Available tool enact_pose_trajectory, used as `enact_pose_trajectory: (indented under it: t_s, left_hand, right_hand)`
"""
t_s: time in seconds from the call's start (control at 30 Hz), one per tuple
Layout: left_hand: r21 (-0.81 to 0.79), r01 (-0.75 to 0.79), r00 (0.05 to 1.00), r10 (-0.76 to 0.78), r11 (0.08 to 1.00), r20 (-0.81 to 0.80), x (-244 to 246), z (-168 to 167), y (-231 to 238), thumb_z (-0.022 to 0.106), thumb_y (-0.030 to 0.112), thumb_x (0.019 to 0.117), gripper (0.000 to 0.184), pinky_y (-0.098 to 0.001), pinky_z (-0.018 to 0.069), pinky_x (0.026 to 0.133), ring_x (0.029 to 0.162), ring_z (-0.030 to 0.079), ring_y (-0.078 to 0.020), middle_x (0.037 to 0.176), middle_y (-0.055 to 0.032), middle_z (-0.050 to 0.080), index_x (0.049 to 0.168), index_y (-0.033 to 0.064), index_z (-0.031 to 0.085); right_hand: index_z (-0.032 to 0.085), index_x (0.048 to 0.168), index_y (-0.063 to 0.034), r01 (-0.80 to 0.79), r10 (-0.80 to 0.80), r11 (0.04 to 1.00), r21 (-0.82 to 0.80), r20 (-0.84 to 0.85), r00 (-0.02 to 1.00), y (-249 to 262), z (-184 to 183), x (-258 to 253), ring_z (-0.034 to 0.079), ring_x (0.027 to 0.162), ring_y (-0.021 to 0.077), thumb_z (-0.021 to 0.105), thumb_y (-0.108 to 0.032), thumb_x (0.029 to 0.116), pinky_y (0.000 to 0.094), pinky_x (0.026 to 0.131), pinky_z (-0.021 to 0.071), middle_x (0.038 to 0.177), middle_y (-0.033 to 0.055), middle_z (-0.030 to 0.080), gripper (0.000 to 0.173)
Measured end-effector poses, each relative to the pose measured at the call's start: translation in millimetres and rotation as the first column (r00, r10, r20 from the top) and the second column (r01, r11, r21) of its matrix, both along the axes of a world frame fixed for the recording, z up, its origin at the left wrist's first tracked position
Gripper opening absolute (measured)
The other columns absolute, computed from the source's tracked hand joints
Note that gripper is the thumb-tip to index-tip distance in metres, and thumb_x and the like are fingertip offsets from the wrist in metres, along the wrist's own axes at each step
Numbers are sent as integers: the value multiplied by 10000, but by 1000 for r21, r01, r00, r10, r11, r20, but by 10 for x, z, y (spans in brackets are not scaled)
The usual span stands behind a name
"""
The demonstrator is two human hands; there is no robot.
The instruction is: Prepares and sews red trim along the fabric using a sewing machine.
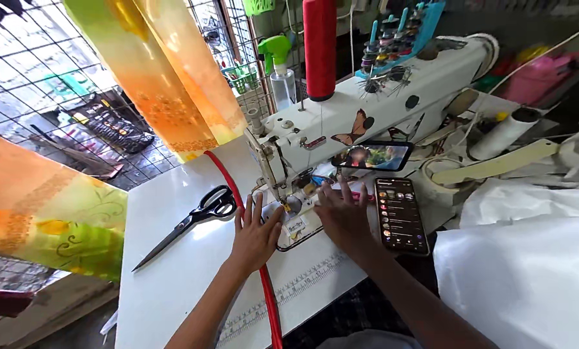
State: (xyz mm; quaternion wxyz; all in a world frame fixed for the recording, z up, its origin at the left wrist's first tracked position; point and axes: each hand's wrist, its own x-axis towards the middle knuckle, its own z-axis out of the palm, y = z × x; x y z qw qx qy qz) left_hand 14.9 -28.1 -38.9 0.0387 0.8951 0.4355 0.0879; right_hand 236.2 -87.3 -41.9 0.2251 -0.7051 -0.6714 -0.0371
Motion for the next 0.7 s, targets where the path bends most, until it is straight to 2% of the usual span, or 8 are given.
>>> enact_pose_trajectory:
  t_s: [0.13, 0.27, 0.33, 0.43, 0.53, 0.57, 0.63, 0.7]
  left_hand:
    - [209, -37, 999, 35, 977, 17, -29, -33, 193, 357, 344, 1076, 460, -751, 152, 1157, 1522, 236, -496, 1609, -255, 364, 1417, 211, 636]
    - [188, -133, 973, 164, 973, -162, -36, 229, 487, 478, 310, 1055, 450, -708, 26, 1199, 1572, 85, -440, 1668, -264, 213, 1420, 79, 606]
    - [177, -108, 986, 128, 978, -105, -7, 341, 506, 574, 215, 1014, 448, -734, 19, 1184, 1568, 85, -454, 1662, -265, 233, 1425, 38, 594]
    - [-110, -22, 998, 28, 994, 57, 11, 381, 384, 514, 167, 1047, 371, -726, 23, 1184, 1551, 60, -507, 1659, -251, 253, 1386, 99, 649]
    - [-371, -13, 999, 23, 928, 24, 41, 287, 244, 336, 245, 1080, 499, -698, -81, 1187, 1568, -62, -452, 1704, -199, 142, 1559, 182, 461]
    - [-325, -19, 1000, 22, 946, 7, 35, 232, 201, 311, 263, 1074, 518, -702, -79, 1185, 1574, -40, -438, 1702, -183, 171, 1574, 214, 437]
    - [-37, -11, 999, 9, 999, -50, -4, 116, 154, 313, 283, 1050, 522, -733, 14, 1179, 1565, 119, -447, 1659, -169, 314, 1526, 222, 518]
    - [273, -7, 998, 22, 962, -53, -58, 70, 214, 418, 257, 1026, 441, -760, 103, 1165, 1515, 291, -460, 1569, -204, 457, 1341, 108, 689]
  right_hand:
    - [723, 1260, -56, -146, 158, 961, 235, -34, 987, -263, -215, -183, 503, 1383, 446, 634, -298, 977, 802, 1066, 273, 1398, 130, 645, 383]
    - [742, 1233, -89, -243, 268, 936, 254, -66, 961, -484, -370, -396, 539, 1358, 420, 651, -315, 952, 788, 1051, 317, 1376, 94, 666, 373]
    - [731, 1258, -97, -245, 261, 944, 222, -45, 964, -513, -376, -413, 551, 1354, 396, 626, -336, 966, 746, 1056, 357, 1386, 82, 661, 391]
    - [721, 1270, -93, -238, 250, 945, 226, -23, 968, -528, -370, -409, 564, 1343, 381, 617, -359, 968, 707, 1053, 392, 1378, 87, 664, 416]
    - [705, 1301, -93, -220, 226, 948, 229, -3, 974, -520, -367, -428, 568, 1342, 368, 612, -363, 964, 697, 1047, 399, 1388, 81, 659, 442]
    - [703, 1307, -93, -216, 222, 951, 223, -6, 975, -512, -369, -437, 569, 1341, 370, 610, -364, 964, 695, 1048, 399, 1390, 81, 658, 447]
    - [696, 1320, -107, -216, 223, 959, 184, -17, 975, -507, -363, -449, 557, 1354, 364, 596, -370, 978, 684, 1062, 394, 1409, 72, 645, 443]
    - [704, 1308, -121, -216, 223, 961, 172, -25, 974, -508, -360, -440, 557, 1352, 363, 592, -374, 982, 671, 1062, 400, 1412, 65, 644, 428]
